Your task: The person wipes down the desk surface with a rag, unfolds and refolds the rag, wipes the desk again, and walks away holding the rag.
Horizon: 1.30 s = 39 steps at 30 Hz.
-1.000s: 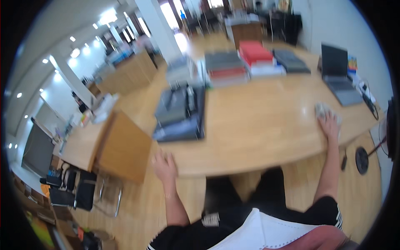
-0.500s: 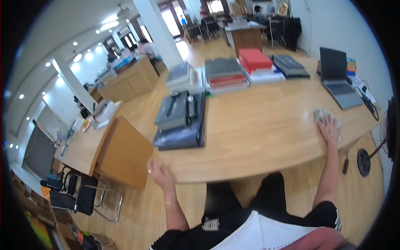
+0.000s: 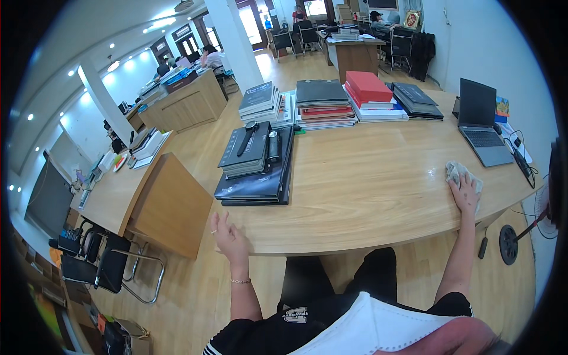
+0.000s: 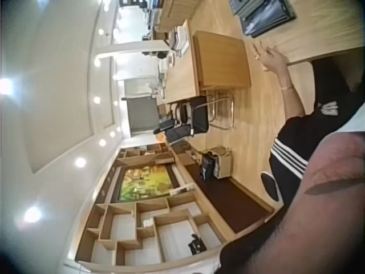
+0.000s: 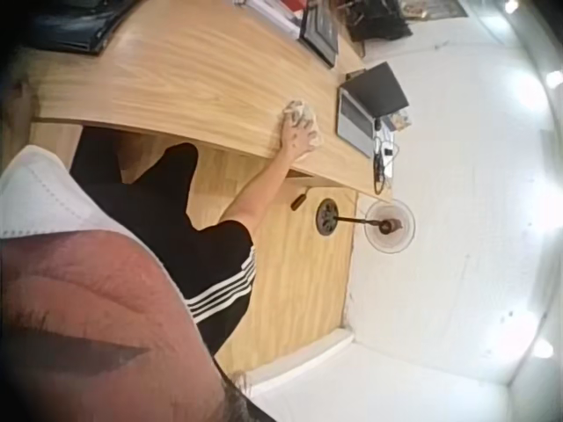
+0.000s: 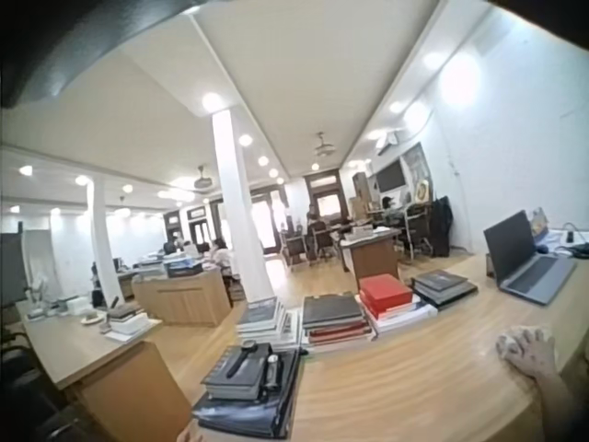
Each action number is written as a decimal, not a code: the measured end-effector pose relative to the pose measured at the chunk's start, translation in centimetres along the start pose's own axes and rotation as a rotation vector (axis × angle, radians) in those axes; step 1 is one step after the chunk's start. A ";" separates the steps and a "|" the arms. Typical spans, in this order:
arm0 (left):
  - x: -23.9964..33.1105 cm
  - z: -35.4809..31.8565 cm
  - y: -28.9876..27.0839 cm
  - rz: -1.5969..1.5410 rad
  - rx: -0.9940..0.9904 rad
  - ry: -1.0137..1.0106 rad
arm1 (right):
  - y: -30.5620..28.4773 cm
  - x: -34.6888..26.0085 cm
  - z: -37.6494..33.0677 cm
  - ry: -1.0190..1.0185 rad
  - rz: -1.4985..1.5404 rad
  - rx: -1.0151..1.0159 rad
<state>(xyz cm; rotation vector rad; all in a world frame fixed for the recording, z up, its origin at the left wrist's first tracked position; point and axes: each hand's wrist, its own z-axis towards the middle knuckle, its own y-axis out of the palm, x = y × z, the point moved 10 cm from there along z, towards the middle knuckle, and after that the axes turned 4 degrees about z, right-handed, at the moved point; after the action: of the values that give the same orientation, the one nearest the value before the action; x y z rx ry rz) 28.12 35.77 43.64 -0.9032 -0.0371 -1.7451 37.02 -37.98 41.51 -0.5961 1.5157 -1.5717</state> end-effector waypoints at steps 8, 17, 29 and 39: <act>1.9 0.0 0.3 0.108 -0.028 0.099 | 0.0 0.0 0.1 0.009 -0.001 0.011; 2.0 0.1 0.7 0.081 -0.098 0.016 | -0.2 -0.3 -0.1 0.023 0.009 -0.013; 2.8 0.3 0.2 0.220 0.014 0.185 | -1.7 -0.6 -0.5 0.009 0.074 0.033; 2.2 0.1 0.5 0.098 -0.068 0.048 | -1.3 -0.7 -0.6 0.007 0.062 0.010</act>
<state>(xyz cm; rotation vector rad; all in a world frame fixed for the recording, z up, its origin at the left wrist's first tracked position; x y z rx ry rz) 28.45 33.87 44.79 -0.8980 0.0969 -1.6843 36.62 -37.19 42.78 -0.5334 1.5161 -1.5345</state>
